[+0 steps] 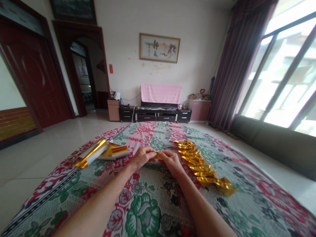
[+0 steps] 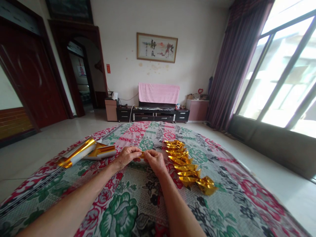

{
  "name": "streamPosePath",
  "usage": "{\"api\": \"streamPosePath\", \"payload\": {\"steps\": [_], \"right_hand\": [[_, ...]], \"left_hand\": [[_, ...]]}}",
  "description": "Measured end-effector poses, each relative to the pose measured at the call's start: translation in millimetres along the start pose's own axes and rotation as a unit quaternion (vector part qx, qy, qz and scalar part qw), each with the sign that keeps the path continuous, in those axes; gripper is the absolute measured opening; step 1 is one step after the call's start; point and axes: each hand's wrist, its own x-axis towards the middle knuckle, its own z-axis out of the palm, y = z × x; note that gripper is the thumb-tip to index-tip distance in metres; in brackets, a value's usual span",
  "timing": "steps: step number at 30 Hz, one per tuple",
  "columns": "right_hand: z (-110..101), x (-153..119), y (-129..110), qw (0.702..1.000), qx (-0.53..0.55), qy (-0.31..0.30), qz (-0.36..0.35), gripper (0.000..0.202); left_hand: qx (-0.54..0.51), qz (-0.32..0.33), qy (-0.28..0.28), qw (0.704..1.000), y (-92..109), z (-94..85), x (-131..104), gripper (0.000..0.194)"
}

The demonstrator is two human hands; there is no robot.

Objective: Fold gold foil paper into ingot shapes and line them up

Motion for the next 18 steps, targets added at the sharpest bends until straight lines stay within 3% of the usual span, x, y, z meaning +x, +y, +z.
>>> {"api": "streamPosePath", "payload": {"steps": [5, 12, 18], "right_hand": [[0.4, 0.5, 2.0, 1.0, 0.017, 0.008, 0.005, 0.04], [1.6, 2.9, 4.5, 0.997, 0.041, 0.066, -0.009, 0.043], [1.0, 2.2, 3.3, 0.998, 0.045, 0.045, 0.005, 0.039]], "left_hand": [[-0.024, -0.027, 0.003, 0.999, 1.8, 1.8, -0.4, 0.024], [-0.03, -0.1, -0.014, 0.994, 5.2, -2.1, -2.9, 0.041], [-0.012, -0.07, -0.008, 0.997, 2.0, -1.6, -2.9, 0.034]]}}
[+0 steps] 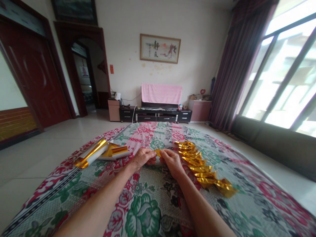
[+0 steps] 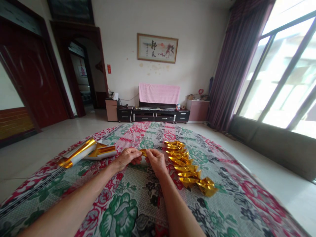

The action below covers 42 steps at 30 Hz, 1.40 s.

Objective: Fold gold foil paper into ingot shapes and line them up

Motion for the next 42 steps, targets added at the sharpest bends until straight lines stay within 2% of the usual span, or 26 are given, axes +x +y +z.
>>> {"api": "streamPosePath", "payload": {"steps": [6, 12, 20, 30, 35, 37, 42], "right_hand": [[-2, -2, -6, 0.998, -0.037, -0.05, -0.007, 0.041], [-2, -3, -5, 0.998, -0.059, -0.022, -0.015, 0.04], [-1, -2, -7, 0.996, -0.051, -0.072, -0.008, 0.035], [0, -3, -4, 0.999, -0.032, -0.024, 0.011, 0.028], [-1, 1, 1, 0.998, -0.042, -0.042, 0.01, 0.032], [0, 1, 2, 0.996, -0.073, -0.048, -0.015, 0.033], [6, -4, 1, 0.971, -0.176, 0.002, -0.161, 0.039]], "left_hand": [[0.019, 0.016, -0.018, 1.0, -2, -4.3, 0, 0.03], [0.024, 0.007, -0.045, 0.999, -2, -4.1, 1, 0.031], [-0.011, 0.009, 0.027, 1.0, -3, -8.1, 2, 0.032], [-0.014, -0.003, 0.026, 1.0, -2, -8.4, 1, 0.037], [-0.03, 0.037, 0.051, 0.998, -5, -8.8, 3, 0.041], [-0.027, 0.035, 0.065, 0.997, -6, -8.2, 5, 0.035], [0.005, 0.0, 0.108, 0.994, -2, -6.3, 5, 0.024]]}}
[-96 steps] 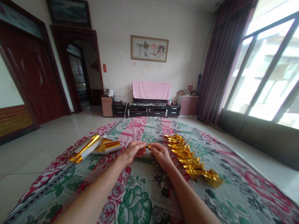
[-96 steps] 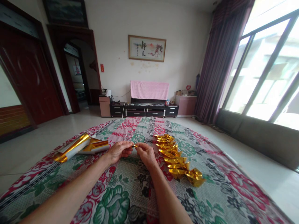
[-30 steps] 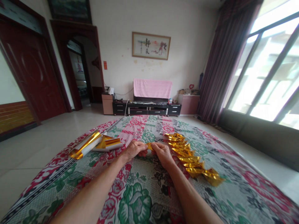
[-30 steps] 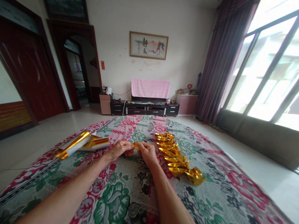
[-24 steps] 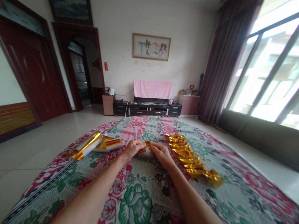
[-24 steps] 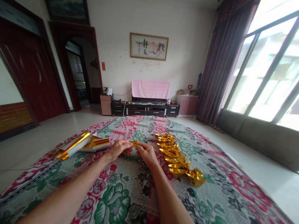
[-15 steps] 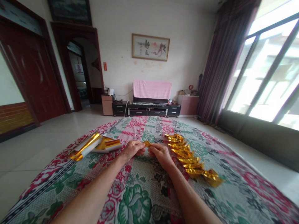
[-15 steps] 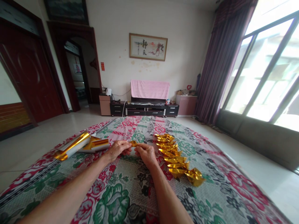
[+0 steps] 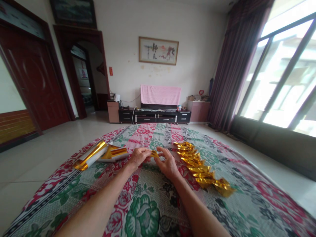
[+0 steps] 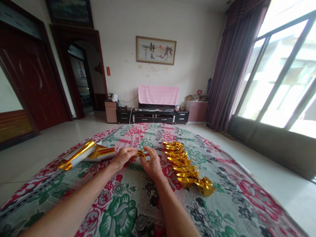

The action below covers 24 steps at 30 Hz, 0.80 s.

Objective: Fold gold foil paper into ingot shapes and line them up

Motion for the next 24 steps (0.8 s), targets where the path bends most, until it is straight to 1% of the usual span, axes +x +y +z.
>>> {"api": "streamPosePath", "payload": {"steps": [2, 5, 8, 10, 12, 14, 16, 21, 24], "right_hand": [[1.6, -2.0, -2.1, 0.999, -0.026, -0.018, -0.031, 0.031], [3.5, -3.3, -2.1, 0.997, -0.048, -0.033, -0.047, 0.024], [4.5, -2.5, 0.2, 0.999, -0.03, -0.036, -0.019, 0.022], [3.9, -1.6, 0.7, 0.999, 0.001, -0.043, 0.011, 0.021], [2.2, -0.7, -0.3, 0.997, 0.04, -0.053, 0.031, 0.022], [0.1, 0.0, -2.3, 0.994, 0.08, -0.067, 0.038, 0.023], [-1.3, 0.3, -3.8, 0.99, 0.109, -0.079, 0.037, 0.023], [-1.4, -0.1, -5.3, 0.984, 0.146, -0.079, 0.058, 0.032], [-1.9, -0.4, -8.1, 0.982, 0.148, -0.1, 0.065, 0.031]], "left_hand": [[0.016, -0.001, 0.007, 1.0, 1.1, 0.1, -0.7, 0.021], [0.012, -0.003, -0.001, 1.0, 0.9, 0.0, -1.1, 0.02], [-0.02, -0.005, -0.026, 0.999, 0.5, -0.5, -1.5, 0.026], [-0.042, -0.003, -0.057, 0.997, 0.7, -0.9, -2.4, 0.032], [-0.054, 0.01, -0.093, 0.994, 1.2, -1.1, -3.3, 0.034], [-0.059, 0.03, -0.114, 0.991, 1.2, -0.9, -3.7, 0.032], [-0.061, 0.045, -0.114, 0.991, 0.5, -0.1, -3.3, 0.032], [-0.045, 0.05, -0.103, 0.992, -2.4, 1.6, -1.4, 0.034], [-0.031, 0.057, -0.109, 0.992, -3.2, 1.4, -1.6, 0.035]]}}
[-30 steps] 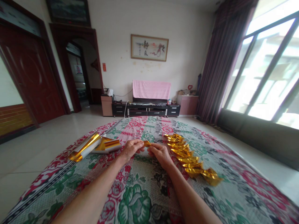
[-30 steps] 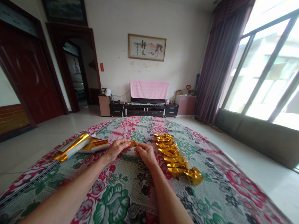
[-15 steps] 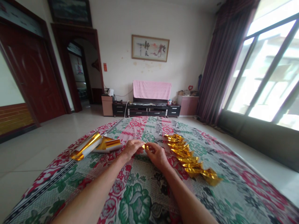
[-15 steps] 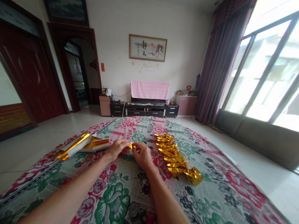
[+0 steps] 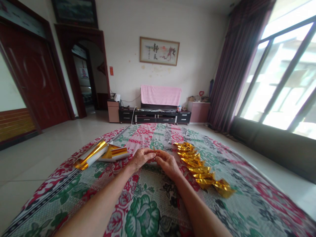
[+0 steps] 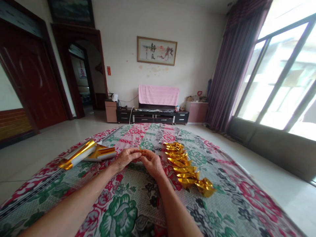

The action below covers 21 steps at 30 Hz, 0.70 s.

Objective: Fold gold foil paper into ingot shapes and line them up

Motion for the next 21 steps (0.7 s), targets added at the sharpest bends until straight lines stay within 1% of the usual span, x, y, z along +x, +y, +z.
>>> {"api": "streamPosePath", "payload": {"steps": [4, 9, 15, 18, 21], "right_hand": [[-0.2, 0.3, 0.0, 1.0, 0.002, 0.003, 0.009, 0.03], [-0.2, 1.9, 5.9, 0.999, 0.013, 0.021, 0.02, 0.031], [-1.4, 1.4, -0.5, 1.0, -0.003, 0.016, 0.027, 0.027], [-2.0, 2.3, 0.6, 0.999, -0.035, 0.018, 0.024, 0.025], [-0.6, 3.5, 6.5, 0.992, -0.121, 0.037, -0.002, 0.023]], "left_hand": [[0.021, 0.007, -0.001, 1.0, 0.5, 0.6, -1.4, 0.032], [0.045, 0.034, -0.002, 0.998, -0.5, 2.2, -0.7, 0.027], [0.044, 0.029, -0.006, 0.999, -0.6, 1.4, 0.6, 0.027], [0.053, 0.036, -0.006, 0.998, -1.5, 2.1, 1.6, 0.026], [0.069, 0.038, 0.022, 0.997, -7.0, 4.0, 4.9, 0.024]]}}
